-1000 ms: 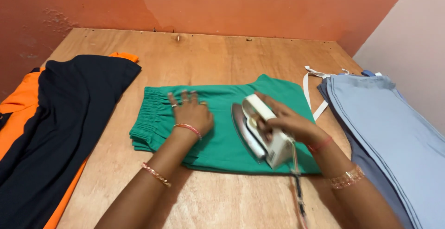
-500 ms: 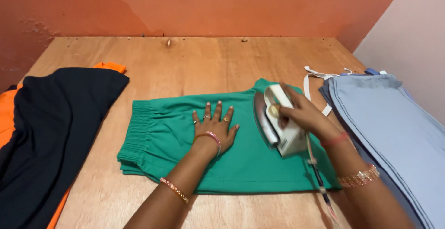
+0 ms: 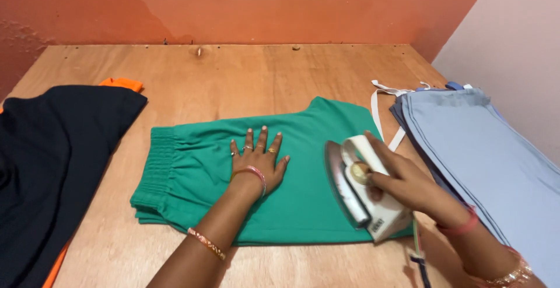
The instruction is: The person irons a green pair of pants on a wooden table. They unfold the pants, smooth the fabric, and use an iron to press the garment flat. The person folds the pants and continues ironing the folded sections.
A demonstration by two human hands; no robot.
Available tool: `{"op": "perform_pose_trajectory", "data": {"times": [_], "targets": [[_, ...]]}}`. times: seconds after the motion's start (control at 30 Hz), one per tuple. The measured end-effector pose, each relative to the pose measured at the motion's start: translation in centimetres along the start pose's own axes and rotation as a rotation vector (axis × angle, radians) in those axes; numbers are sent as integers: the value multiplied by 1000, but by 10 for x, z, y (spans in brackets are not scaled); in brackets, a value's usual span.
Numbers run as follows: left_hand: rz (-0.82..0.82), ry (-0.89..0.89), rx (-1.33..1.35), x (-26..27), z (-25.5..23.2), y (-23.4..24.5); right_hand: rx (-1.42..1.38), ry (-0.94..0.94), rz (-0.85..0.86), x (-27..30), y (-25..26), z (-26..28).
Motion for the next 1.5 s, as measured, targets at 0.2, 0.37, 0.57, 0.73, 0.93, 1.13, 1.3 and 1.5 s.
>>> {"op": "perform_pose_trajectory", "data": {"times": [0.2, 0.37, 0.57, 0.73, 0.93, 1.13, 1.3, 1.5], "targets": [[11, 0, 2, 2, -1, 3, -95, -92, -234, -46, 58, -24], [24, -2, -1, 3, -1, 5, -194, 44, -353, -98, 77, -26], [23, 2, 0, 2, 0, 7, -202, 13, -214, -78, 71, -23], [31, -2, -12, 4, -1, 6, 178, 87, -155, 19, 64, -21], [37, 1, -14, 2, -2, 4, 31, -273, -343, 21, 76, -36], [29, 1, -15, 1, -1, 5, -100, -47, -345, -59, 88, -23], [24, 5, 6, 2, 0, 6, -76, -71, -396, -75, 78, -7], [8, 1, 16, 1, 0, 3, -328, -89, 32, -18, 38, 1]]}}
Point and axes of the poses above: each hand's wrist, its own x-axis away from the middle knuckle, its own y-axis out of the back of the hand, z = x × y, the point moved 5 cm from there along -x, towards the middle knuckle, and after that the axes turned 12 degrees about -x, right-handed, at the moved point
